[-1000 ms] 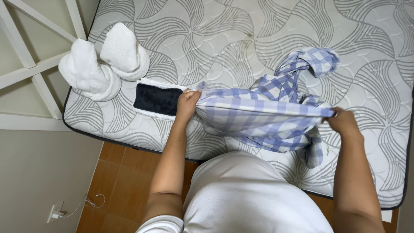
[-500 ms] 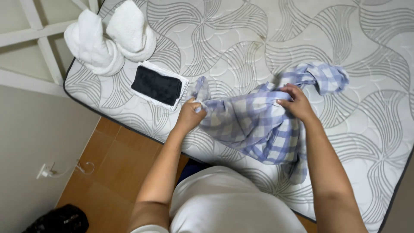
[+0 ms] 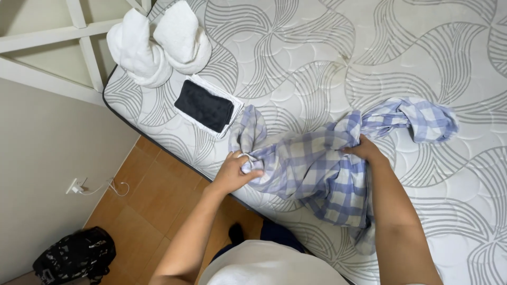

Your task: The person folds a blue and white checkered cloth on a bed, then places it on a nearby clothing rack. They then pick up a folded dark towel and a white towel from the bed and place them on the rack as well.

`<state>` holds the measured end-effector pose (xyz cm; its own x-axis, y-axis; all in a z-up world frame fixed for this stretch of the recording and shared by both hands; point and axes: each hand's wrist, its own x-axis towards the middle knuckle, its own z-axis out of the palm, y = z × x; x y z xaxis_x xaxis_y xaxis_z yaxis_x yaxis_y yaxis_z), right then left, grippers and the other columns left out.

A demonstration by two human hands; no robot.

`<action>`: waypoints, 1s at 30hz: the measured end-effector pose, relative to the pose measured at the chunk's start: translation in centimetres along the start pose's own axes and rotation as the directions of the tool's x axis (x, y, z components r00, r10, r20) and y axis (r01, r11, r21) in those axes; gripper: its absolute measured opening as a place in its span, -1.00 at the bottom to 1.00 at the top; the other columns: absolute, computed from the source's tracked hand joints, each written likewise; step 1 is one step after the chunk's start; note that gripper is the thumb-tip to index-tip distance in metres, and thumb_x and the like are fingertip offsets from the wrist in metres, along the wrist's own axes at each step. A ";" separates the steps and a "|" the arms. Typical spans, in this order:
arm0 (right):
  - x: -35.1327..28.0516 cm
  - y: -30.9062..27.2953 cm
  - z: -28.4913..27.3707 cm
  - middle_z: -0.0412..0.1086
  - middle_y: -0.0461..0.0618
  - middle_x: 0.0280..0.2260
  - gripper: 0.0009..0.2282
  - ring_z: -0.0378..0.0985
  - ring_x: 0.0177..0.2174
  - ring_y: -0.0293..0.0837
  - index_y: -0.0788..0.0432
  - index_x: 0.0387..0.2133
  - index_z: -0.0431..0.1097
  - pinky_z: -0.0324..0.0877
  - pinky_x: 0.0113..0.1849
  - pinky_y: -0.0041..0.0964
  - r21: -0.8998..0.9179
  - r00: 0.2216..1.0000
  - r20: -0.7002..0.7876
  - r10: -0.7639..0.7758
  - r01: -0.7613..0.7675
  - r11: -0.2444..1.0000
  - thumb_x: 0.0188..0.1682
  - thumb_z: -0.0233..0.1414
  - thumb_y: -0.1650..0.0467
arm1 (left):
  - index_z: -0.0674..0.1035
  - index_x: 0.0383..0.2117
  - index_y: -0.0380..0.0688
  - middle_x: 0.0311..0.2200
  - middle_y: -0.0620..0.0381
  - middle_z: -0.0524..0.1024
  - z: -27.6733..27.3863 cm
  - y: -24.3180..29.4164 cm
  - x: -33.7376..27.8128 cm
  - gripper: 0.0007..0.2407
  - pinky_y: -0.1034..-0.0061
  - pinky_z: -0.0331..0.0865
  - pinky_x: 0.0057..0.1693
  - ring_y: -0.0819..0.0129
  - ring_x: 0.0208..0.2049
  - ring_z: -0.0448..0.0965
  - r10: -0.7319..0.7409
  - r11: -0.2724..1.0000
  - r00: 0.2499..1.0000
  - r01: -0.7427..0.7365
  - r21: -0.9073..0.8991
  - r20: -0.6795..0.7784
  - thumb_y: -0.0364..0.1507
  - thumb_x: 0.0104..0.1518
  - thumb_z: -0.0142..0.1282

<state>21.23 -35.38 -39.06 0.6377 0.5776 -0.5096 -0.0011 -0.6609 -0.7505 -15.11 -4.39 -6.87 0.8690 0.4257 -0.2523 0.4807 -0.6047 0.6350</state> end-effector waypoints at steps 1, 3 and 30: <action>-0.8 -0.9 -0.3 0.35 0.22 0.16 -0.03 0.38 0.14 0.16 0.05 0.23 0.13 0.26 0.12 -0.09 0.004 1.000 -0.006 0.001 -0.001 1.000 -0.55 0.47 0.19 | 0.61 -0.43 -0.25 -0.33 -0.12 0.47 0.0 0.5 0.3 -0.64 0.19 0.37 -0.05 -0.05 -0.16 0.42 0.006 1.000 1.000 -0.006 0.003 0.002 -0.15 0.00 0.36; -2.4 -2.6 -1.2 0.59 0.19 -0.10 -0.49 0.63 -0.09 0.11 0.06 0.07 0.48 0.45 -0.03 -0.07 -0.212 0.986 -0.090 0.142 -0.158 0.964 -0.14 0.28 0.13 | 0.60 -0.24 -0.32 -0.21 -0.17 0.46 0.3 1.7 1.0 -0.47 0.14 0.35 -0.01 -0.10 -0.09 0.40 0.144 0.988 0.988 -0.146 0.045 0.050 -0.14 -0.22 0.47; -23.6 -13.9 -11.1 0.41 0.01 -0.52 -0.85 0.37 -0.53 -0.21 0.14 -0.19 0.54 0.32 -0.41 -0.25 -0.284 0.743 -0.593 -0.311 0.168 0.944 0.14 -0.02 0.47 | 0.39 -0.03 -0.28 -0.09 -0.19 0.55 5.7 -10.0 17.7 -0.74 -0.08 0.53 -0.12 -0.25 -0.06 0.60 -0.335 -0.047 0.868 0.374 -0.926 0.367 -0.47 0.23 -0.30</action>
<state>14.77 -45.17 -11.95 0.9307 0.3507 0.1038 0.3250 -0.6629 -0.6745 -3.84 5.38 -21.82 0.6366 0.3245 -0.6996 0.1930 0.8113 0.5519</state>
